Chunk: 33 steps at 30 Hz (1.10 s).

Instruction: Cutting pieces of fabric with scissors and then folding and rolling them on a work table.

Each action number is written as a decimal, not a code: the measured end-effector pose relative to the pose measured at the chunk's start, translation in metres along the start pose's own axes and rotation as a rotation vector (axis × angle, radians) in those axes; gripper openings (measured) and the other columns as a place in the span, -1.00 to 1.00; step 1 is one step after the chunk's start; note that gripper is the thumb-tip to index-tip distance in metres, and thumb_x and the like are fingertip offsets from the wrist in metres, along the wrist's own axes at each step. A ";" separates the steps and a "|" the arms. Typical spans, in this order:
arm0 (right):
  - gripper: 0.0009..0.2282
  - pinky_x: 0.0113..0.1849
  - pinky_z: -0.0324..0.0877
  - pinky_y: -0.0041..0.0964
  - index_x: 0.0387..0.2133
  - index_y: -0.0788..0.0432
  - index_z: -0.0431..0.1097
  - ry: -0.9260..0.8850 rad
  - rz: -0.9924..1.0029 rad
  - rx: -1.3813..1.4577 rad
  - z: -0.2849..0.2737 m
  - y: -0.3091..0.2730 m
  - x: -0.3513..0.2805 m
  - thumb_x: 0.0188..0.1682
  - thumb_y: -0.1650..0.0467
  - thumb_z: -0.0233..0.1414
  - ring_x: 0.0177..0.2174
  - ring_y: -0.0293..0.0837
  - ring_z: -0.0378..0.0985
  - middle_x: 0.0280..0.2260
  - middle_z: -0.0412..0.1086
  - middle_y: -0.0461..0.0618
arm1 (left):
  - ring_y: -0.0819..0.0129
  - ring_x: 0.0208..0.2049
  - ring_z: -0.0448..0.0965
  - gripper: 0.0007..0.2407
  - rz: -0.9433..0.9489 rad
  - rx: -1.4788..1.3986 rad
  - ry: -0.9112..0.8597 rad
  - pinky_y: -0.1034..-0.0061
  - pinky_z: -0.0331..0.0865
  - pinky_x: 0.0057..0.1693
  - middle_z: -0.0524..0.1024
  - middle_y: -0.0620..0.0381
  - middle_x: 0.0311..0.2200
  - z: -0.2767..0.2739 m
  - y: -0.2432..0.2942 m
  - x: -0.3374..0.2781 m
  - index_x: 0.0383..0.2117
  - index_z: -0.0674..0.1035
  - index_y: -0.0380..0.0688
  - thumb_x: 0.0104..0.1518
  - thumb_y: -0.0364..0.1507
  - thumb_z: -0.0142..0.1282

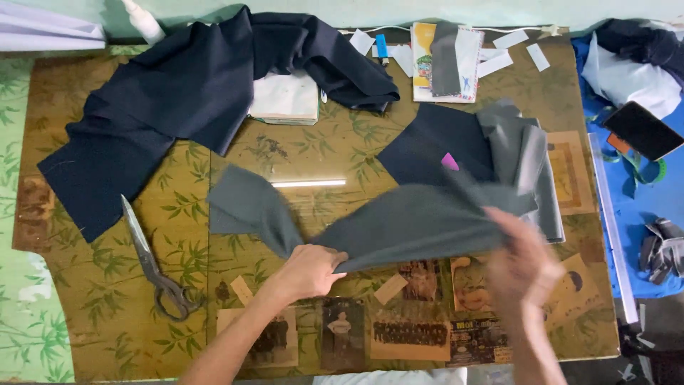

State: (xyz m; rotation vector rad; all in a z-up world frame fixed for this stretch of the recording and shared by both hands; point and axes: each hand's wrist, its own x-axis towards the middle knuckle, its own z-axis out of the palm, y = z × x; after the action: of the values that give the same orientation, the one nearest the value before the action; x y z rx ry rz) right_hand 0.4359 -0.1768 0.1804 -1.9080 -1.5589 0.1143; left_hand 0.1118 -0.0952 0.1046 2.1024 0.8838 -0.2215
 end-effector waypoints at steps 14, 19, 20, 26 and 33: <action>-0.73 -0.01 0.43 0.04 -0.06 0.45 0.63 0.490 -0.162 -0.265 -0.075 0.198 -0.007 0.03 0.75 0.08 -0.09 0.23 0.59 -0.09 0.55 0.35 | 0.45 -0.34 0.56 -0.55 -0.084 1.083 1.211 0.58 0.40 -0.25 0.68 0.32 -0.39 -0.031 -0.081 -0.055 -0.13 0.76 0.15 -0.16 -0.61 0.05; -0.54 0.08 0.44 0.01 -0.09 0.46 0.59 0.474 -0.033 -0.337 -0.058 0.229 -0.120 -0.25 0.78 -0.11 -0.02 0.20 0.52 -0.02 0.52 0.30 | 0.07 -0.06 0.39 -0.53 -0.106 0.795 1.104 0.23 0.34 0.07 0.54 -0.02 0.10 0.058 -0.087 -0.095 0.01 0.70 0.04 0.08 -0.79 -0.04; -0.54 0.08 0.44 0.01 -0.09 0.46 0.59 0.471 -0.023 -0.348 -0.048 0.233 -0.140 -0.25 0.78 -0.11 -0.02 0.20 0.52 -0.02 0.52 0.30 | 0.07 -0.06 0.39 -0.53 -0.096 0.788 1.095 0.23 0.34 0.07 0.54 -0.02 0.10 0.078 -0.085 -0.099 0.01 0.70 0.04 0.08 -0.79 -0.04; -0.74 -0.14 0.46 -0.41 -0.14 0.08 0.55 0.569 1.015 0.415 -0.011 0.271 -0.228 0.01 0.53 -0.05 -0.11 -0.24 0.52 -0.06 0.46 -0.14 | -0.03 0.01 0.44 -0.50 -0.198 0.651 0.974 0.15 0.33 0.18 0.46 -0.10 0.25 0.191 -0.099 -0.118 0.08 0.65 0.16 0.02 -0.64 -0.12; -0.41 -0.07 0.32 -0.33 0.30 0.16 0.08 0.555 1.012 0.286 -0.019 0.296 -0.232 -0.03 0.46 0.15 -0.19 -0.22 0.35 0.05 0.14 0.00 | -0.21 -0.14 0.47 -0.50 -0.146 0.613 1.152 -0.02 0.44 0.13 0.55 -0.30 0.20 0.238 -0.150 -0.141 0.01 0.74 0.13 -0.08 -0.50 -0.10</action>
State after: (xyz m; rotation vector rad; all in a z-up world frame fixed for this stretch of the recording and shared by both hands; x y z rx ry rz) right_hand 0.6280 -0.4146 -0.0401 -2.0626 -0.1290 0.2022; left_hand -0.0574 -0.2842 -0.0814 2.7079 1.7895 0.8419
